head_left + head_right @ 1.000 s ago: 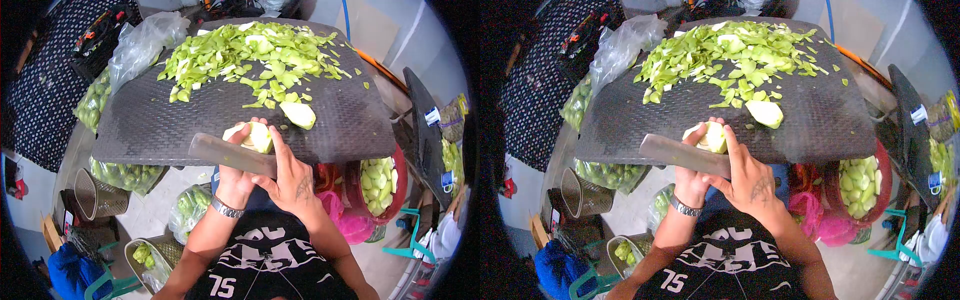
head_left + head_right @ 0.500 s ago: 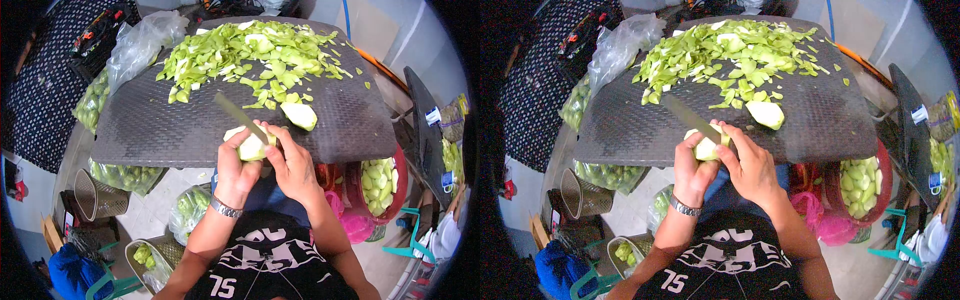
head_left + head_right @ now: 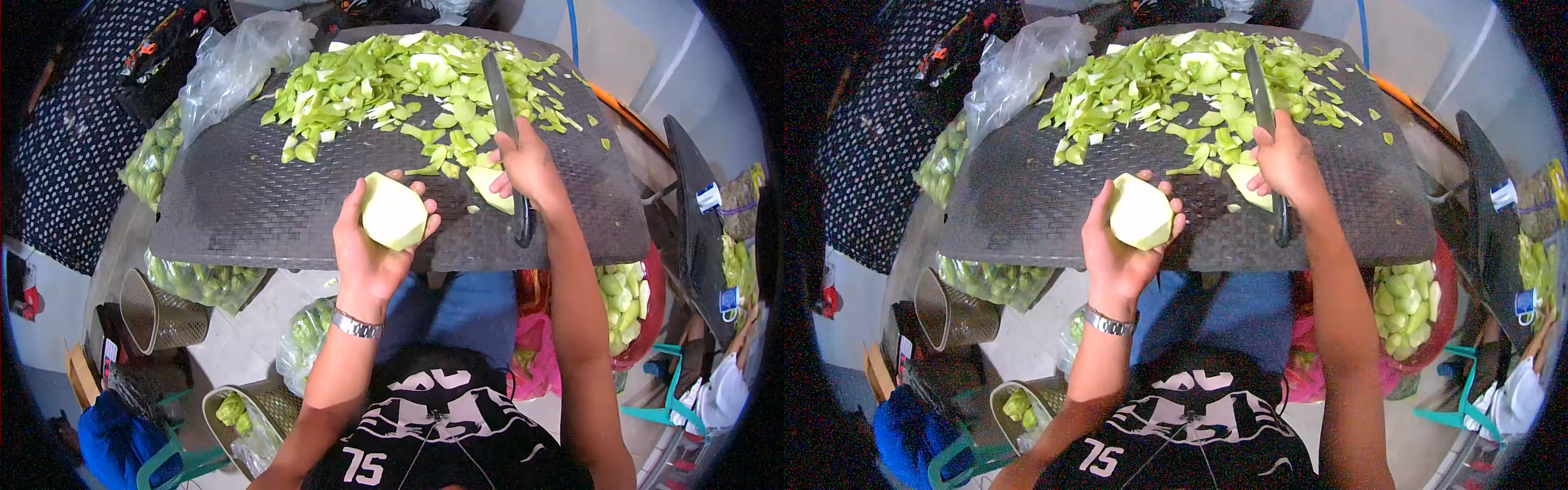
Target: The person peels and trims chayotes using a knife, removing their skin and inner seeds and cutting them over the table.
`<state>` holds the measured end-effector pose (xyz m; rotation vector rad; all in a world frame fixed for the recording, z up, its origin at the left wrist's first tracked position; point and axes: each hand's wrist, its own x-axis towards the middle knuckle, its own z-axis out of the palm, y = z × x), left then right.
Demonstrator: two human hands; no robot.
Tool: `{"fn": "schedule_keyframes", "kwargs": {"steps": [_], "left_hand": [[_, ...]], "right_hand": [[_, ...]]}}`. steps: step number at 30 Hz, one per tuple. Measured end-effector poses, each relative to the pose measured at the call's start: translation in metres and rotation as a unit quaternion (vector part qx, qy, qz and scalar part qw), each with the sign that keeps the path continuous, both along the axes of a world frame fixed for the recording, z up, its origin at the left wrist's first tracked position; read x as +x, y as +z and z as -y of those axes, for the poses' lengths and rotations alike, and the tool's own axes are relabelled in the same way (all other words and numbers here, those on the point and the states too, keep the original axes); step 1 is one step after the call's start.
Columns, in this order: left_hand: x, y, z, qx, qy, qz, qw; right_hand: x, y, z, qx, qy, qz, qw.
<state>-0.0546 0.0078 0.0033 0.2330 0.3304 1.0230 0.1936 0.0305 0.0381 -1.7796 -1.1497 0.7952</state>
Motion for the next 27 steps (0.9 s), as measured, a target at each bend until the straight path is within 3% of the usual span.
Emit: {"fn": "schedule_keyframes", "kwargs": {"steps": [2,5,8,14,17,20,22,27], "left_hand": [[0.000,-0.004,-0.003,0.007,-0.009,-0.003,1.000],[0.001,-0.011,-0.003,0.013,-0.028,-0.008,0.999],[0.002,-0.014,-0.003,0.020,-0.044,-0.019,0.999],[0.006,-0.008,-0.001,0.042,-0.032,-0.028,0.998],[0.001,-0.016,-0.006,0.061,-0.025,0.003,0.998],[0.000,-0.013,-0.007,0.026,0.000,0.024,0.999],[0.001,-0.014,-0.009,0.021,0.006,0.032,0.999],[0.000,-0.018,-0.008,0.005,0.029,0.007,1.000]], "right_hand": [[0.009,-0.013,-0.006,0.006,-0.003,0.070,0.998],[0.019,-0.014,-0.010,-0.043,0.022,0.079,0.996],[0.014,-0.011,-0.005,0.030,-0.039,0.061,0.997],[0.004,0.012,0.021,0.045,0.006,0.045,0.998],[-0.018,0.005,0.071,0.034,0.120,-0.077,0.989],[-0.056,-0.012,0.115,0.165,0.196,0.043,0.966],[-0.066,-0.015,0.141,0.158,0.237,0.094,0.954],[-0.084,-0.022,0.176,0.110,0.210,0.204,0.950]]}}
